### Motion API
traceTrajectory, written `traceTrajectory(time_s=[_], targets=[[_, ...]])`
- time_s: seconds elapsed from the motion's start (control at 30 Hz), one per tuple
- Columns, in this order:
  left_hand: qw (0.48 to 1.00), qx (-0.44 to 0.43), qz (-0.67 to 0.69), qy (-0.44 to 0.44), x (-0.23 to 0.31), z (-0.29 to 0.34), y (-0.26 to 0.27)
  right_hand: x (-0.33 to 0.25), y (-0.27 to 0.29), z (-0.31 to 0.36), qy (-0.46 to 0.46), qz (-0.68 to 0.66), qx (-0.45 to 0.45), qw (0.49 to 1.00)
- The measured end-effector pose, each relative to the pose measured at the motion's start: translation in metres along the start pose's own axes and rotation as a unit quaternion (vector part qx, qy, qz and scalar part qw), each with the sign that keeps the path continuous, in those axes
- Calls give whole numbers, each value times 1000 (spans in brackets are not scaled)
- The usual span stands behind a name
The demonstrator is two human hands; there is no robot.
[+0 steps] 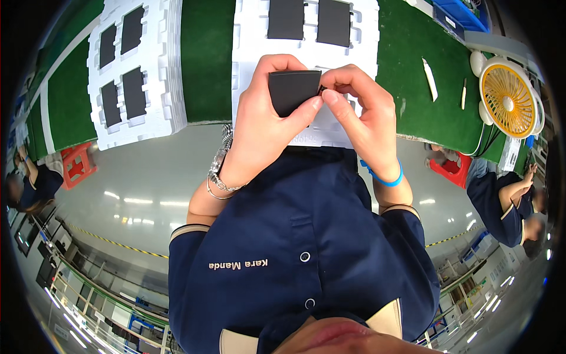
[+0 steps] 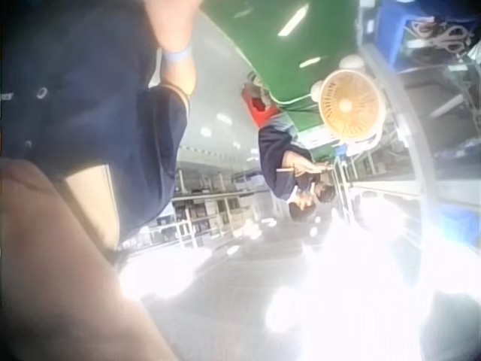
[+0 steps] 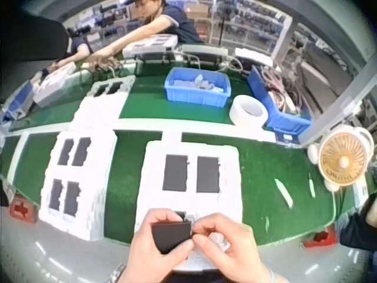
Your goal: The worker is manually attaching small components to larger rectangular hardware parts on a factory assembly line.
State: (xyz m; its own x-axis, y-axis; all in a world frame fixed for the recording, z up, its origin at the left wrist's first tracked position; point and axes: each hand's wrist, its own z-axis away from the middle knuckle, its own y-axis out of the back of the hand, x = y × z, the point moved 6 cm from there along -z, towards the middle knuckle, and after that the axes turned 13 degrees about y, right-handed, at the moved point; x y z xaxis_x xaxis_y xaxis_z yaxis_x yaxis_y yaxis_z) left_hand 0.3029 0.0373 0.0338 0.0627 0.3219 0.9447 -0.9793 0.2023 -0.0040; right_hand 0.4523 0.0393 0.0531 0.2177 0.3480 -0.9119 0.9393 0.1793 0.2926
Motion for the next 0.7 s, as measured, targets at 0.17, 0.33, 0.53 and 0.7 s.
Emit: traceTrajectory(time_s=[0.17,0.33,0.53,0.7], targets=[[990,-49,125,50,-4,-4,-1,3,0,-1,-6,-9,16,1000],[994,-22,105,29,-9,-6,5,12,-4,8,-57,-81,14,995],[1000,6,-18,-12,-1,-2,5,14,-4,6,-113,-60,-14,992],[999,-6,-38,4,-3,-2,4,12,3,-1,-119,-33,-84,989]])
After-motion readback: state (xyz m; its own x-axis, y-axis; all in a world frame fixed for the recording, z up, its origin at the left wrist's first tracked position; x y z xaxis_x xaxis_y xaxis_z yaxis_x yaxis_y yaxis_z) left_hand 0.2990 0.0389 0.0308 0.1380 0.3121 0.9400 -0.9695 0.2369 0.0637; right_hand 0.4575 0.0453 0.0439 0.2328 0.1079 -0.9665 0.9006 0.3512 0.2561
